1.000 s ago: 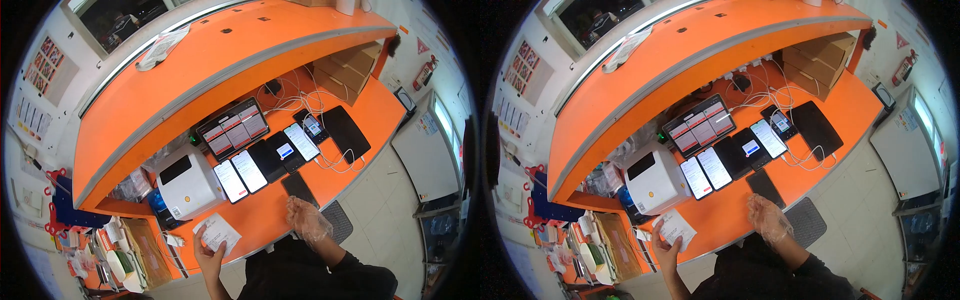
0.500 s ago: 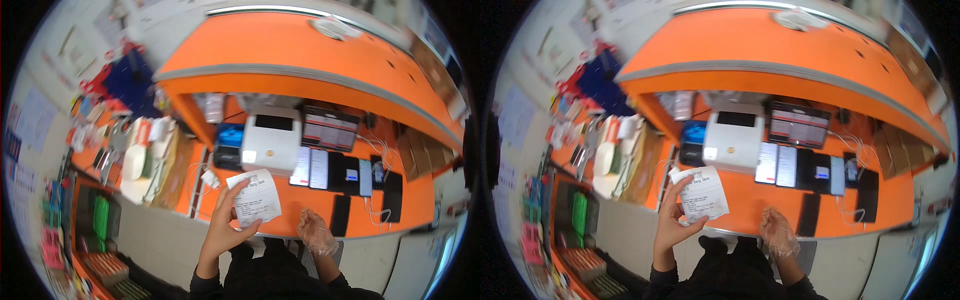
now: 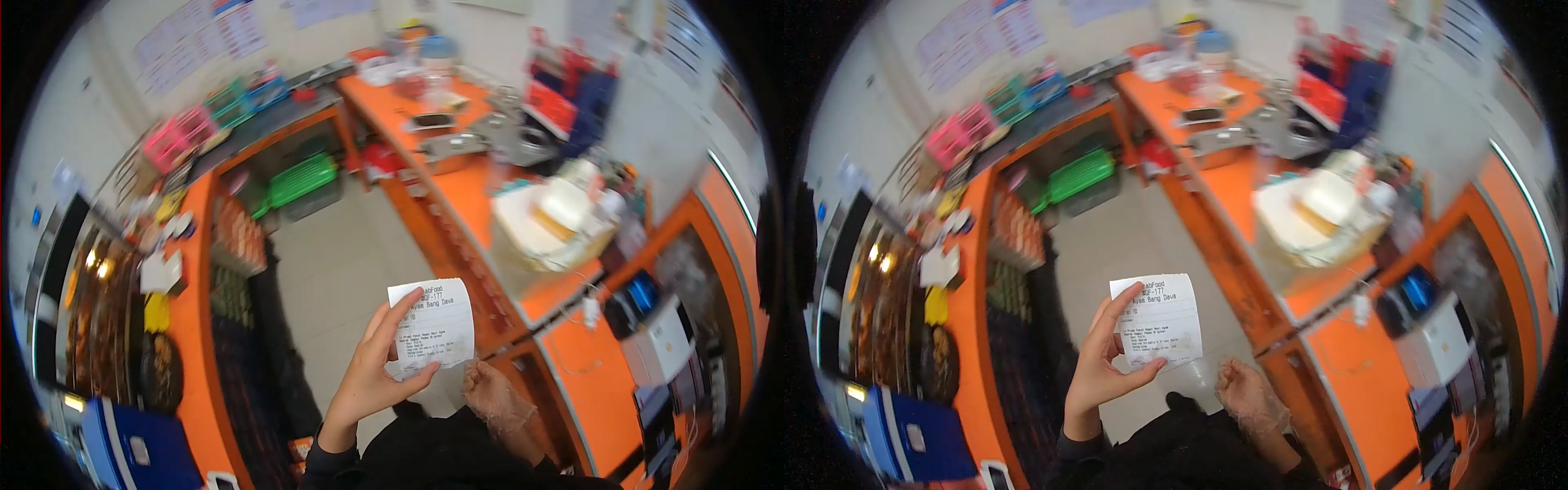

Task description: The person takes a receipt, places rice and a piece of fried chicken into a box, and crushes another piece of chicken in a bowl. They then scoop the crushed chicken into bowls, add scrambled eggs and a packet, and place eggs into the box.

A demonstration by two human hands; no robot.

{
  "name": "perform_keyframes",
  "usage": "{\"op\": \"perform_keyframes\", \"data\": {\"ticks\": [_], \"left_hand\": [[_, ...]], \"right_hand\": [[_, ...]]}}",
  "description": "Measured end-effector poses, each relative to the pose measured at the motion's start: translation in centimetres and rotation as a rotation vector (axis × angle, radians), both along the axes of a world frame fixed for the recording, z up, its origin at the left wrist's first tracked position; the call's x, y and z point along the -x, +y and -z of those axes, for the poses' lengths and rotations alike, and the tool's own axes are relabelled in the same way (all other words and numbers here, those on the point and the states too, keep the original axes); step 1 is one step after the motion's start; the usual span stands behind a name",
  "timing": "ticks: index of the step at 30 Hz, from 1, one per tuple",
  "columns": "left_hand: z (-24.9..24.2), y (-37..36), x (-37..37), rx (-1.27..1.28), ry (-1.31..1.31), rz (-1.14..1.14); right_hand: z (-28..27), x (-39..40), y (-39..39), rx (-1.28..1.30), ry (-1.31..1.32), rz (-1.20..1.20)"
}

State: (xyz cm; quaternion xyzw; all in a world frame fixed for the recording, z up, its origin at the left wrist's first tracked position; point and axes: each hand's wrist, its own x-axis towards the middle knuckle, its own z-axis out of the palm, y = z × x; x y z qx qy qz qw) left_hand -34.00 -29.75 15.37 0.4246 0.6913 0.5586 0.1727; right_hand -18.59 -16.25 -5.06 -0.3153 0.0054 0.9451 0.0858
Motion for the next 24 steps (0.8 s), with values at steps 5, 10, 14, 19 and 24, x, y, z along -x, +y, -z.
{"op": "perform_keyframes", "data": {"ticks": [5,10,14,19,24], "left_hand": [[1.3,-11.0,7.3,-0.058,-0.057,-0.262],[2.5,-18.5,15.1,-0.075,-0.053,-0.471],[4.0,-22.5,22.5,-0.116,-0.049,-0.609],[4.7,-26.9,34.9,-0.174,-0.040,-0.786],[4.1,-30.6,45.4,-0.318,-0.034,-0.993]], "right_hand": [[-1.1,11.9,-7.1,0.020,0.011,-0.280],[1.8,21.7,-10.4,0.068,-0.029,-0.401],[3.9,30.9,-10.5,-0.023,-0.147,-0.429],[4.4,47.5,-11.1,-0.195,-0.134,-0.550],[0.6,66.5,-14.6,-0.308,-0.092,-0.693]]}}
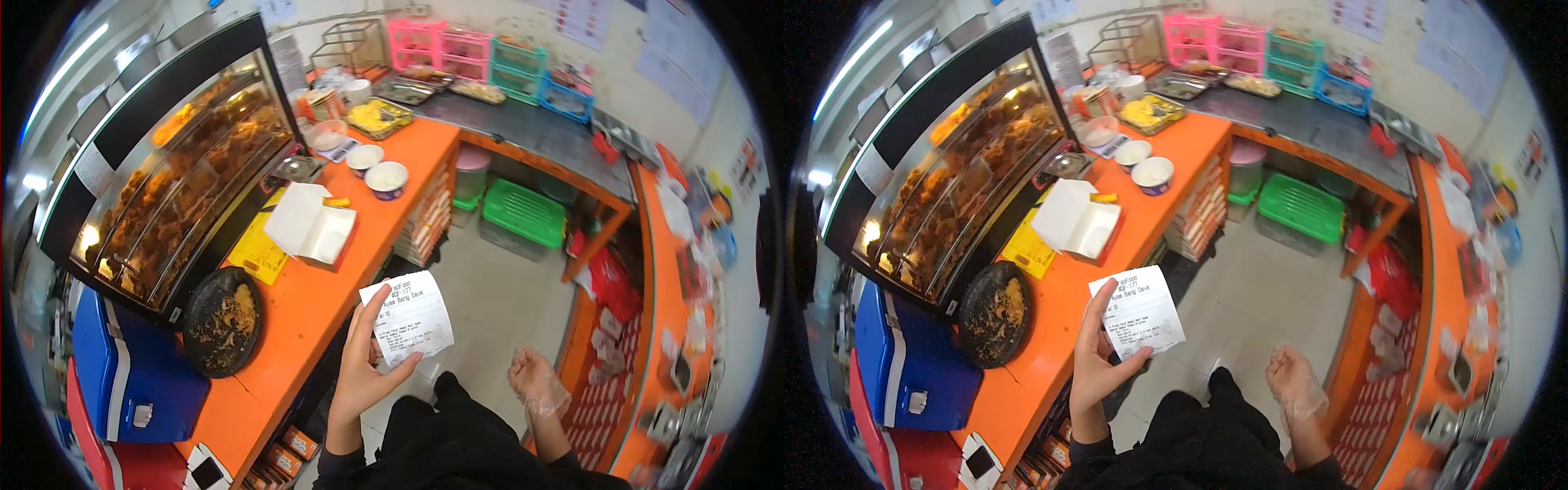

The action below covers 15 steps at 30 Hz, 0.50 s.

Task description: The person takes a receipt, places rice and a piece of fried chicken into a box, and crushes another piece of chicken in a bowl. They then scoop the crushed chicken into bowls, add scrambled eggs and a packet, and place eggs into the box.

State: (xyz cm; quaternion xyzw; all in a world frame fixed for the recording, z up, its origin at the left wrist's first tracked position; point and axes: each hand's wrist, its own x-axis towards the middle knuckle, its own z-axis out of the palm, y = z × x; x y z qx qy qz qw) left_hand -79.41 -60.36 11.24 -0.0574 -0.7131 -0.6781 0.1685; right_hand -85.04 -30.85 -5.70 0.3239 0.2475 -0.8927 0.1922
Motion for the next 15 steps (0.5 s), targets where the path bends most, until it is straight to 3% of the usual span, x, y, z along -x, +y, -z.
{"op": "perform_keyframes", "data": {"ticks": [2,7,11,15], "left_hand": [[0.5,-2.6,2.5,-0.057,0.008,-0.106],[2.1,-7.2,7.7,-0.108,-0.104,-0.300],[4.8,-12.3,11.2,-0.082,-0.067,-0.432],[4.6,-14.7,14.2,-0.184,-0.133,-0.537]], "right_hand": [[-1.4,7.1,-3.4,-0.029,-0.104,-0.051],[-1.5,21.2,-11.7,0.046,0.136,-0.321],[-0.1,25.6,-19.3,0.092,0.224,-0.444],[0.5,27.8,-25.4,0.096,0.075,-0.618]]}}
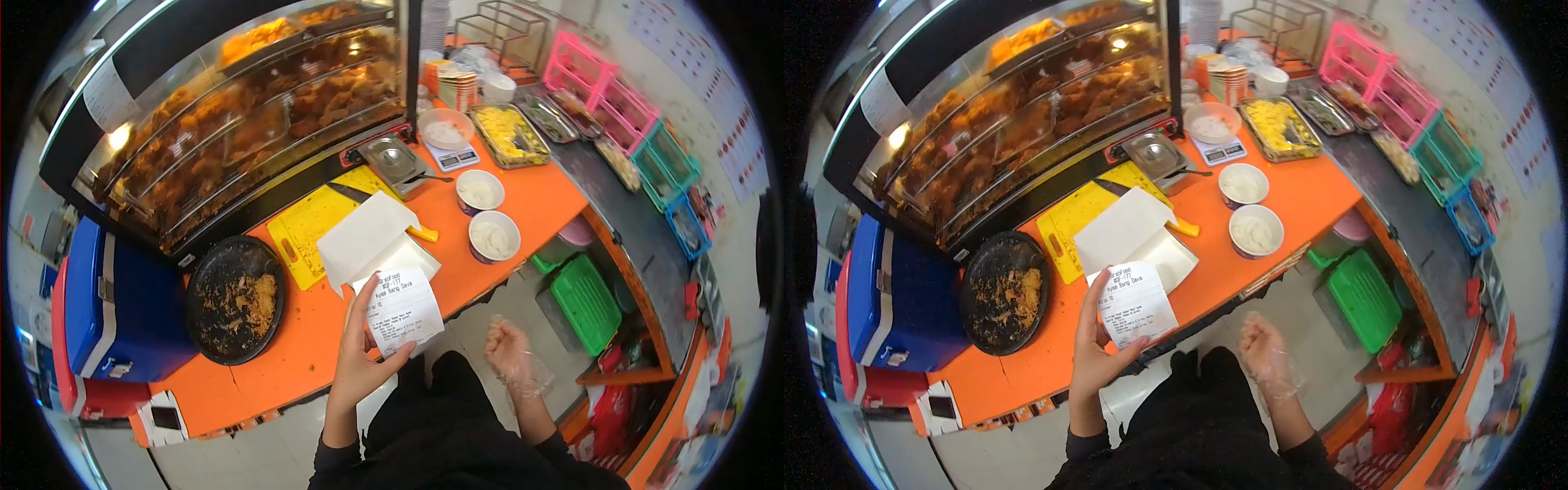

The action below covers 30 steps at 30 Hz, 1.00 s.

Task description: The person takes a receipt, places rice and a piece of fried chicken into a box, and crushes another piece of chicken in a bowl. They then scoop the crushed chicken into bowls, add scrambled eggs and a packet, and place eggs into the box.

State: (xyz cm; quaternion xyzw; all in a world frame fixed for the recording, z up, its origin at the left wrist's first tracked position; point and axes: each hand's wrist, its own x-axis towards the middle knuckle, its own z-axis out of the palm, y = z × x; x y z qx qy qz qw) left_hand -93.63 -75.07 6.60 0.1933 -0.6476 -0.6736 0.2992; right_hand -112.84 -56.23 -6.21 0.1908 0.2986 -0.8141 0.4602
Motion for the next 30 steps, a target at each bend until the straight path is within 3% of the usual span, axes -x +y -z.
{"op": "perform_keyframes", "data": {"ticks": [2,4,5,7,8,9,11,15,17,20,24,26,28,30], "left_hand": [[0.9,-1.5,0.8,0.036,-0.010,-0.050],[0.9,-2.1,1.9,0.088,-0.017,-0.120],[0.5,-2.2,2.2,0.090,-0.034,-0.146],[0.2,-2.0,2.6,0.086,-0.058,-0.225],[0.7,-2.4,2.7,0.086,-0.057,-0.250],[0.4,-2.0,2.8,0.094,-0.066,-0.275],[-0.1,-1.2,3.2,0.095,-0.081,-0.345],[0.7,-0.5,3.3,0.007,-0.093,-0.444],[0.4,0.6,3.7,0.027,-0.106,-0.501],[0.2,2.2,4.0,0.023,-0.092,-0.574],[0.7,3.2,3.9,-0.009,-0.119,-0.665],[0.9,3.8,3.9,-0.049,-0.125,-0.718],[2.3,4.3,3.5,-0.094,-0.130,-0.767],[6.0,4.0,2.1,-0.076,-0.234,-0.989]], "right_hand": [[0.1,-0.1,-3.3,0.004,-0.027,-0.107],[-0.8,0.3,-6.4,-0.213,0.460,-0.283],[-1.8,0.1,-7.7,-0.216,0.458,-0.327],[-5.0,0.3,-10.5,-0.649,1.929,-0.542],[-3.8,1.5,-11.9,-0.566,2.268,-0.668],[-3.1,2.4,-13.0,-0.515,2.268,-0.692],[-1.6,3.7,-15.1,-0.115,2.618,-0.772],[2.4,4.6,-16.8,0.042,2.792,-1.021],[3.3,4.6,-17.2,0.073,2.500,-1.212],[3.5,4.6,-16.6,0.098,2.495,-1.114],[5.3,4.8,-17.2,0.116,2.590,-1.178],[5.3,4.9,-17.2,0.158,2.652,-1.025],[4.9,4.8,-17.5,0.162,2.650,-1.086],[4.6,5.0,-17.5,0.154,2.642,-1.151]]}}
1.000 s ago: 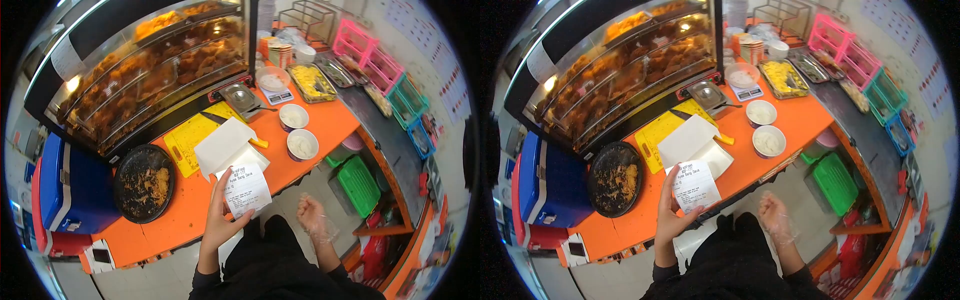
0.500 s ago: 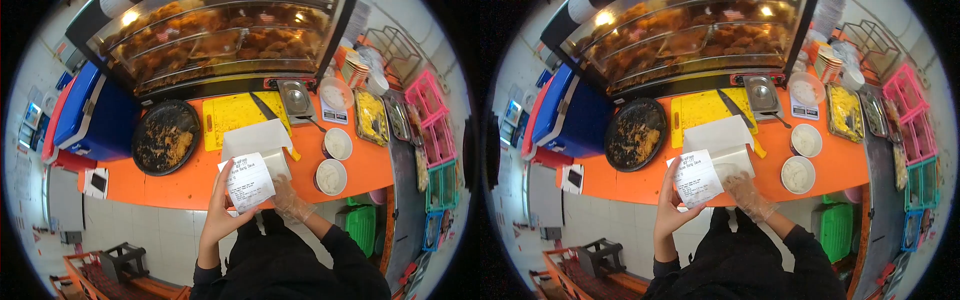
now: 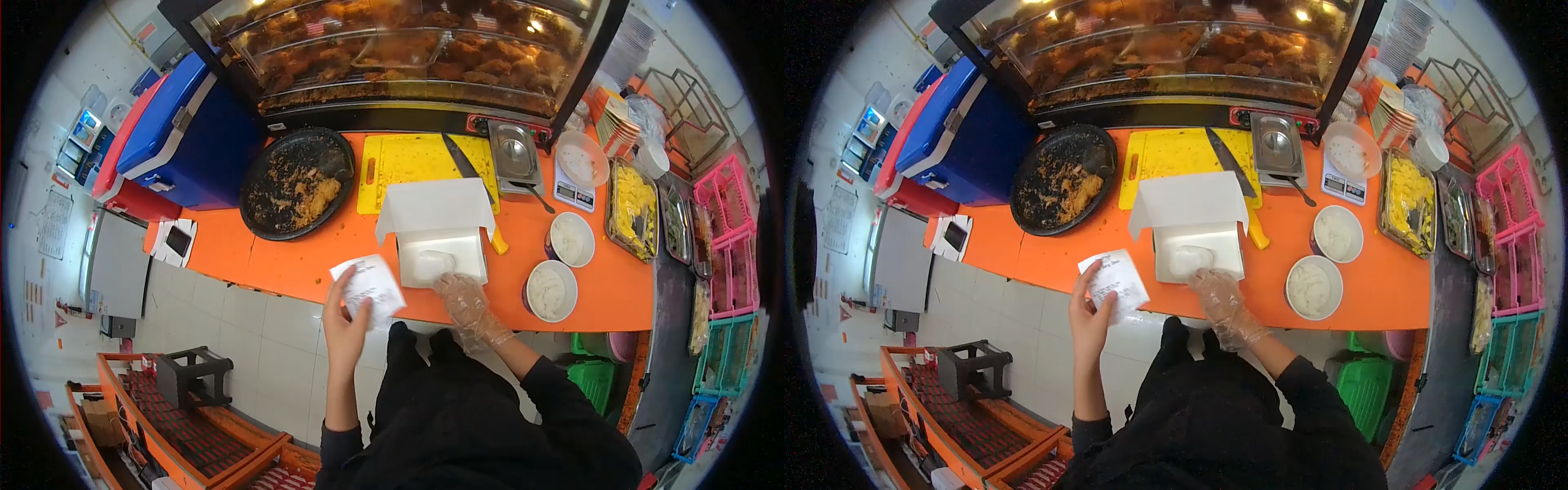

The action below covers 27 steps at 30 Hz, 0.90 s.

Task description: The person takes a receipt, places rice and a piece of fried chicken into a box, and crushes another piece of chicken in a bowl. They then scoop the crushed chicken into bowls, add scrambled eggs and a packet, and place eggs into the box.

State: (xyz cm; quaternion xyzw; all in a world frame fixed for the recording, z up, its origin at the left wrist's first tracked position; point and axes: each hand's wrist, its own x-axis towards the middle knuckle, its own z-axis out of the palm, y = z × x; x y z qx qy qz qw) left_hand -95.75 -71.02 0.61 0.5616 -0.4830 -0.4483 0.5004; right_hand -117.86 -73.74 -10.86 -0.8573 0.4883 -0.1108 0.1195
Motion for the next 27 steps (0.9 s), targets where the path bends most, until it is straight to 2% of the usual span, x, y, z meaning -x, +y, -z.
{"op": "perform_keyframes", "data": {"ticks": [2,3,4,5,6,8,10,12,14,15,16,17,19,20,21,23,25,27], "left_hand": [[8.1,-0.6,-2.2,-0.034,-0.261,-0.089],[12.1,-0.8,-2.7,-0.031,-0.266,-0.088],[15.7,-1.1,-3.0,0.057,-0.402,-0.022],[17.4,-1.2,-2.9,0.145,-0.537,0.044],[17.2,-0.9,-2.0,0.149,-0.539,0.041],[16.7,0.1,0.8,0.202,-1.130,-0.219],[18.5,0.5,1.1,0.134,-0.998,0.103],[19.2,0.4,2.4,0.265,-1.058,0.287],[17.6,0.1,3.1,0.301,-1.037,0.424],[18.2,0.1,2.4,0.365,-1.053,0.474],[18.0,-0.4,1.2,0.408,-0.889,0.488],[17.1,-0.9,-0.8,0.455,-0.880,0.506],[15.5,-2.6,-6.3,0.451,-0.813,0.453],[15.7,-3.8,-9.7,0.438,-0.789,0.387],[15.8,-5.1,-13.0,0.414,-0.778,0.271],[15.9,-8.6,-19.9,0.367,-0.773,0.053],[16.2,-11.0,-26.2,0.324,-0.802,-0.137],[16.3,-12.7,-31.4,0.268,-0.811,-0.281]], "right_hand": [[0.0,0.3,0.1,0.124,-0.131,-0.004],[0.4,0.3,0.2,0.127,-0.135,-0.002],[1.0,0.1,0.2,0.127,-0.164,0.026],[1.4,0.0,0.0,0.127,-0.193,0.053],[1.3,-0.1,0.0,0.132,-0.194,0.051],[1.1,-0.5,0.4,0.184,-0.189,0.078],[-0.7,-1.3,0.5,0.102,-0.165,0.111],[-0.8,-2.4,0.1,0.025,-0.143,0.140],[-0.1,-2.8,-0.7,-0.087,0.023,0.105],[-1.2,-3.4,-1.0,-0.140,0.085,0.139],[-3.1,-4.1,-1.2,-0.181,0.145,0.176],[-5.1,-4.9,-1.5,-0.114,0.092,0.192],[-9.4,-7.8,-4.5,-0.050,0.059,0.170],[-10.9,-9.9,-6.8,0.055,-0.061,0.109],[-12.2,-12.2,-9.5,0.159,-0.178,0.047],[-15.6,-19.4,-16.8,0.305,-0.206,0.012],[-18.0,-26.4,-25.8,0.602,-0.107,-0.106],[-18.9,-32.0,-35.1,0.709,0.048,-0.165]]}}
